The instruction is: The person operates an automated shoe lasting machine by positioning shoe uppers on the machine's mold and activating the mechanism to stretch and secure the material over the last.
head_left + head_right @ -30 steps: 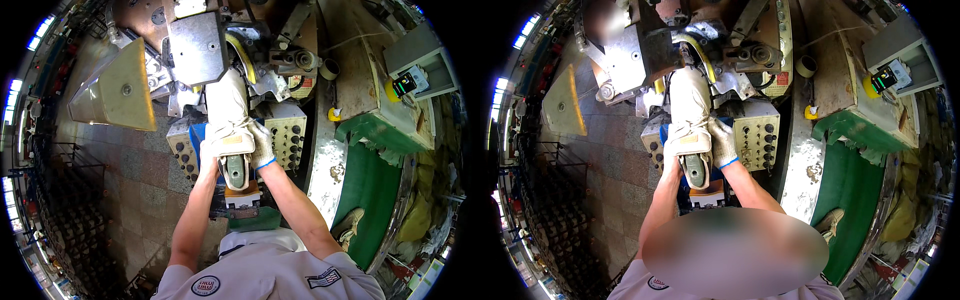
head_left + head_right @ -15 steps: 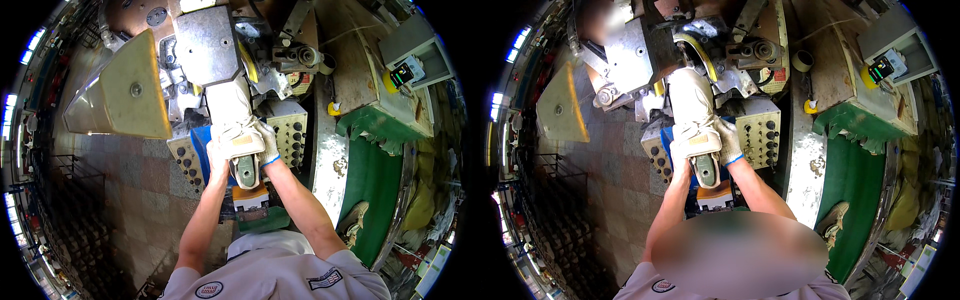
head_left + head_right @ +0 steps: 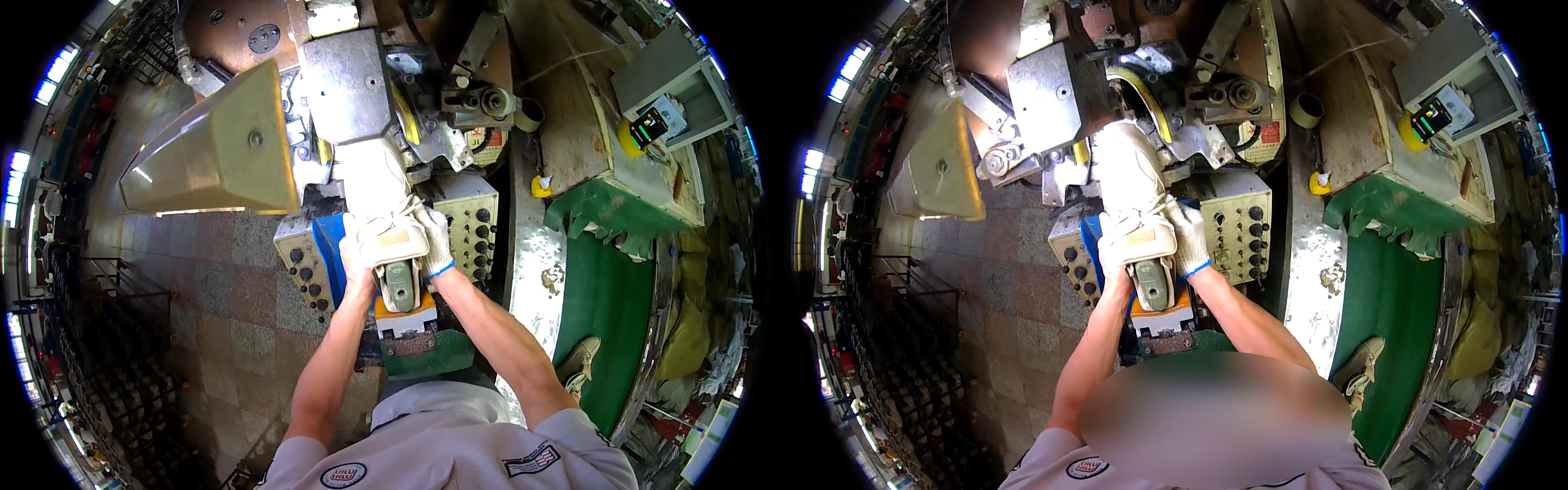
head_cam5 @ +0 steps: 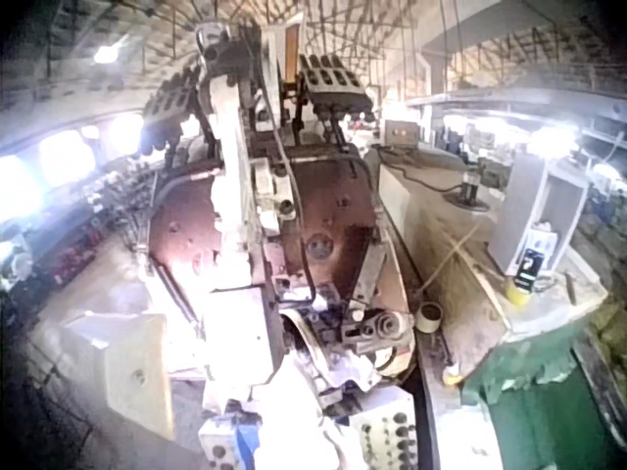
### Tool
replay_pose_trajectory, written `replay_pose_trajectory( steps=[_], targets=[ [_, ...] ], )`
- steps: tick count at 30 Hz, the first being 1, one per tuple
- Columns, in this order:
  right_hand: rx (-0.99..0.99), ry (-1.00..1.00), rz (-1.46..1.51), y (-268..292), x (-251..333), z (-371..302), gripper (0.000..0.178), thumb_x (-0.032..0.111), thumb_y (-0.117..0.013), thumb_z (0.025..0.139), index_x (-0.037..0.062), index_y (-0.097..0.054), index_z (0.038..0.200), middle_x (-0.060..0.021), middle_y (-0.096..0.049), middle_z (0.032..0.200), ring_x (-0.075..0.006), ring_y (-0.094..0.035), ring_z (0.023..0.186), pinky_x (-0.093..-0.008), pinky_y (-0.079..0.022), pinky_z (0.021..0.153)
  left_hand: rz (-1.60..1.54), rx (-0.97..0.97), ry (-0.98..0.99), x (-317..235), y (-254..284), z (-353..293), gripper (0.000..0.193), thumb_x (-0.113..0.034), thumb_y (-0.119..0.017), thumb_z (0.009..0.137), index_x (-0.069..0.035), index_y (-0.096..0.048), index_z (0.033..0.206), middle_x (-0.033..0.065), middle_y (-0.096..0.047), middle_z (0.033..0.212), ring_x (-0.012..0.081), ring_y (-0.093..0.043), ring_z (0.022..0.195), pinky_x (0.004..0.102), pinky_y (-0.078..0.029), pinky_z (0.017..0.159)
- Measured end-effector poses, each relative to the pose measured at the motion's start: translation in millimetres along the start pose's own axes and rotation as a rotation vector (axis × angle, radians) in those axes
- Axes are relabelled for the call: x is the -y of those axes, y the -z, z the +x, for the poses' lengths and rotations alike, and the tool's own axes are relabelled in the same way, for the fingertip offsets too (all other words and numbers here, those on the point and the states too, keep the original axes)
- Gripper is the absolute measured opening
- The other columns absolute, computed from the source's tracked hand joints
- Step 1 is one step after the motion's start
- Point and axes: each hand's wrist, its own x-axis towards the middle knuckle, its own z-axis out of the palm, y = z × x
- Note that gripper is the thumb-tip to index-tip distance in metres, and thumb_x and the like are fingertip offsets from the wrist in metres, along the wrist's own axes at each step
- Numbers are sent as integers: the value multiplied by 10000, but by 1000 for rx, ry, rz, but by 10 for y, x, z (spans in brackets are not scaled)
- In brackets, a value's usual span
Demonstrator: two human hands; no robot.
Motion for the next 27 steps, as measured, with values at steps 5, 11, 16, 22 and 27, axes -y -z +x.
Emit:
replay_pose_trajectory(
  steps=[5, 11, 16, 22, 27],
  targets=[
    [8, -220, 359, 34, 54, -49, 368, 344, -611, 1037, -6, -713, 1083, -58, -710, 1037, -104, -617, 862, -275, -520, 773, 107, -3, 22, -132, -31, -101, 746, -601, -336, 1075, 44, -694, 1187, 98, -738, 1066, 153, -680, 917, 295, -534, 830],
    [-196, -262, 320, 903, 213, -627, 558, 396, -641, 997, -40, -578, 1339, -208, -685, 1201, -300, -720, 992, -409, -606, 753, 222, -197, -51, -286, 67, -532, 606, -465, -429, 1093, 65, -593, 1334, 146, -707, 1142, 180, -667, 1027, 317, -511, 921],
    [-509, -312, 378, 2023, 109, -1267, 415, 337, -654, 995, -16, -616, 1209, -157, -709, 1000, -287, -716, 880, -386, -572, 675, 320, -231, -332, -434, -85, -1051, 486, -331, -514, 1075, 55, -585, 1361, 144, -643, 1265, 219, -602, 1167, 373, -474, 1012],
    [-807, -515, 329, 3568, -393, -1663, 387, 248, -586, 996, -24, -574, 1271, -238, -690, 1135, -424, -714, 898, -510, -583, 729, 665, -173, -456, -482, -718, -1170, 732, -367, -695, 969, 21, -398, 1513, 194, -526, 1422, 288, -508, 1287, 411, -380, 1102],
    [-759, -600, 811, 4855, -848, -1488, 600, 249, -593, 925, 146, -430, 1493, -101, -378, 1595, -304, -307, 1495, -513, -314, 1178, 943, -384, -450, -343, -1047, -1166, 841, -434, -754, 893, -7, -395, 1523, 225, -480, 1467, 343, -512, 1286, 463, -404, 1082]
  ],
)
